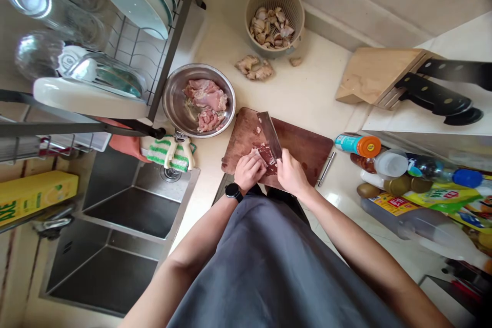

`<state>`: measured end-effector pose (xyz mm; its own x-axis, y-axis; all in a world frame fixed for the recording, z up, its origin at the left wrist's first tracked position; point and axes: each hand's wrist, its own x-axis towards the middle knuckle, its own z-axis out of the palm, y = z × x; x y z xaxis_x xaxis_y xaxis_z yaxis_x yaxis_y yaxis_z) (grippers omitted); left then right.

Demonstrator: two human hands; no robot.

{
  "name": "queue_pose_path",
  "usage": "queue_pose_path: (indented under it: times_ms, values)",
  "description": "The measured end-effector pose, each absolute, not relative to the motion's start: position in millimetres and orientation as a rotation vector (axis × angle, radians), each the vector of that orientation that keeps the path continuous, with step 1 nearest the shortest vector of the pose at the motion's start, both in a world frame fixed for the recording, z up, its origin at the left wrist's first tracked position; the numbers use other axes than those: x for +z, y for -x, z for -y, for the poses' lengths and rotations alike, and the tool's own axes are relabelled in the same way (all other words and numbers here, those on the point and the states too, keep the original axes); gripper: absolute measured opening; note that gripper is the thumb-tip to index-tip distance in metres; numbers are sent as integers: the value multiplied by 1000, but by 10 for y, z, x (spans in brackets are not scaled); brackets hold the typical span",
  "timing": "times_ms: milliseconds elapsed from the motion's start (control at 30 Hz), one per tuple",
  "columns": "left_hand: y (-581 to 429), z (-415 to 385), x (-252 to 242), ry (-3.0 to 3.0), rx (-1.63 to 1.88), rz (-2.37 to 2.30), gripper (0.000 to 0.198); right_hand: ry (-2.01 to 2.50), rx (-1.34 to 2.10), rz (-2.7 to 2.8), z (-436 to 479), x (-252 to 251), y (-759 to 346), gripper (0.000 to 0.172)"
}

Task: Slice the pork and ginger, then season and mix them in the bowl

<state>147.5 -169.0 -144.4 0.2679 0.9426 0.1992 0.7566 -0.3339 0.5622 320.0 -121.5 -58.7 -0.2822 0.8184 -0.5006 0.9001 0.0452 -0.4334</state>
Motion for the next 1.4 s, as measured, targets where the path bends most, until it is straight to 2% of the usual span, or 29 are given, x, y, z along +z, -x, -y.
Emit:
queue_pose_path:
  times_ms: [167, 333, 600, 833, 1100, 1333, 1400]
  values:
    - [-1453, 1722, -1371, -2241, 810, -1577, 12, -1613, -900, -2174, 1544, -377, -3191, 45]
    - [-1425, 1753, -1437, -2296, 735, -1570, 7, -1437, -823, -2126, 1781, -304, -3081, 54]
    - [-1424, 1740, -1492, -2235, 679, -1560, 9, -1375, -843, -2019, 2022, -290, -3246, 48]
    - [-1403, 1731, -1507, -2165, 684, -1528, 18, -1439, -890, -2097, 1350, -390, -2757, 32]
    - [-1440, 1709, -1488, -2128, 695, -1534, 10, -1390, -918, -1976, 1790, -411, -3170, 38]
    - [-1438, 1723, -1517, -2103, 729, -1546, 13, -1617, -1074, -2190, 1113, -634, -2918, 27]
    - [-1442, 1723, -1497, -2107, 749, -1565, 13, -1738, -1083, -2210, 1049, -638, -2979, 30]
